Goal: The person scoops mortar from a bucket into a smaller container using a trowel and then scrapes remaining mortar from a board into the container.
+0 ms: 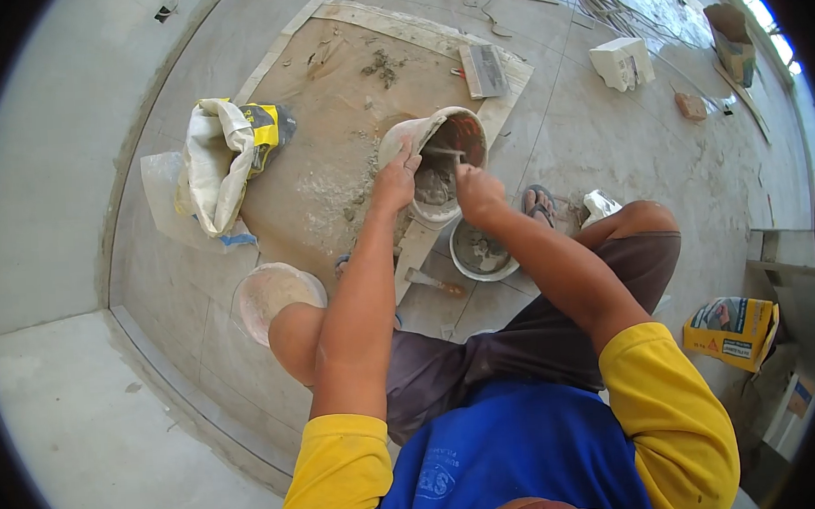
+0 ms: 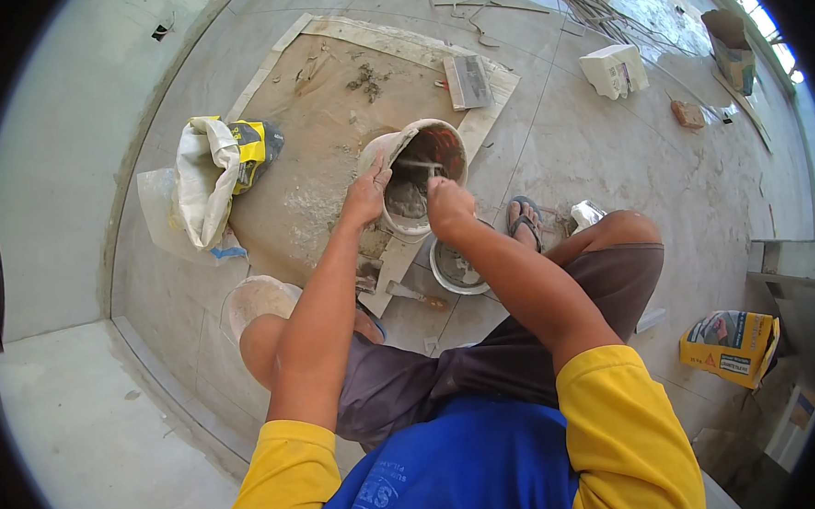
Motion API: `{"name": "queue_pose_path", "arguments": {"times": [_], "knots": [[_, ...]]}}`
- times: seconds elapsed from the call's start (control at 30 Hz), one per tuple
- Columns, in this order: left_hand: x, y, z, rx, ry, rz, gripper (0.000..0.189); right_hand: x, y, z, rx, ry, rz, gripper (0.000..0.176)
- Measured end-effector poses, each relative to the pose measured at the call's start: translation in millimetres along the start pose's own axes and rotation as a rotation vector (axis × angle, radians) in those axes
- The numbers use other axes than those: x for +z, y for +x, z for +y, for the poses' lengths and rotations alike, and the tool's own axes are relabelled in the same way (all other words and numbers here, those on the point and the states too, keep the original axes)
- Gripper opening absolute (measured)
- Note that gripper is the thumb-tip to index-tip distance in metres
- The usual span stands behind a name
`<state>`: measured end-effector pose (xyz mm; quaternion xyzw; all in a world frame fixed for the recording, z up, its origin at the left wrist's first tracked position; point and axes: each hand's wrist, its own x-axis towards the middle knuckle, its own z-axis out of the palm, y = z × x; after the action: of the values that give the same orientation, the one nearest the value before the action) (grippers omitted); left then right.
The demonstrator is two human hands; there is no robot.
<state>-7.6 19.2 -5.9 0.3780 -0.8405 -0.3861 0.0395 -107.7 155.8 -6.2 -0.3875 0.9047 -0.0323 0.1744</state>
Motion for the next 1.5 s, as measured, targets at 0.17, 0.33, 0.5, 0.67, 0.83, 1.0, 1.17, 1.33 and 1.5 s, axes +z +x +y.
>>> {"name": "queue_pose_path", "arguments": {"times": [0.17,0.33,0.5,0.67,0.83,1.0,1.17,1.33,1.5], "knots": [[8,3,-12,0.078,-0.082,0.059,0.048,-42,-7,-1,-0.193,-0.154,-0.277,0.028],[7,1,-7,0.011,-0.004,0.010,0.048,-44,17,4,-0.099,0.001,-0.170,0.030],[8,5,-7,0.026,-0.030,0.036,0.048,1,-15,-14,-0.076,-0.119,-0.248,0.031],[0,-1,3,-0.048,-0.038,-0.025,0.046,-60,17,0,-0.219,-0.236,-0.347,0.031],[5,0,-3,0.021,-0.032,0.039,0.049,4,-8,-12,-0.004,-0.088,-0.107,0.030],[7,3,-7,0.009,-0.032,0.029,0.049,-36,21,0,-0.222,-0.131,-0.307,0.033],[5,0,-1,0.010,-0.010,0.025,0.049,0,33,-4,0.101,-0.031,-0.071,0.036],[11,8,-10,0.058,-0.059,0.042,0.049,-14,-4,-18,-0.055,-0.115,-0.262,0.032],[7,0,0,0.019,-0.029,0.010,0.049,-45,29,-9,-0.095,-0.104,-0.215,0.029]]}}
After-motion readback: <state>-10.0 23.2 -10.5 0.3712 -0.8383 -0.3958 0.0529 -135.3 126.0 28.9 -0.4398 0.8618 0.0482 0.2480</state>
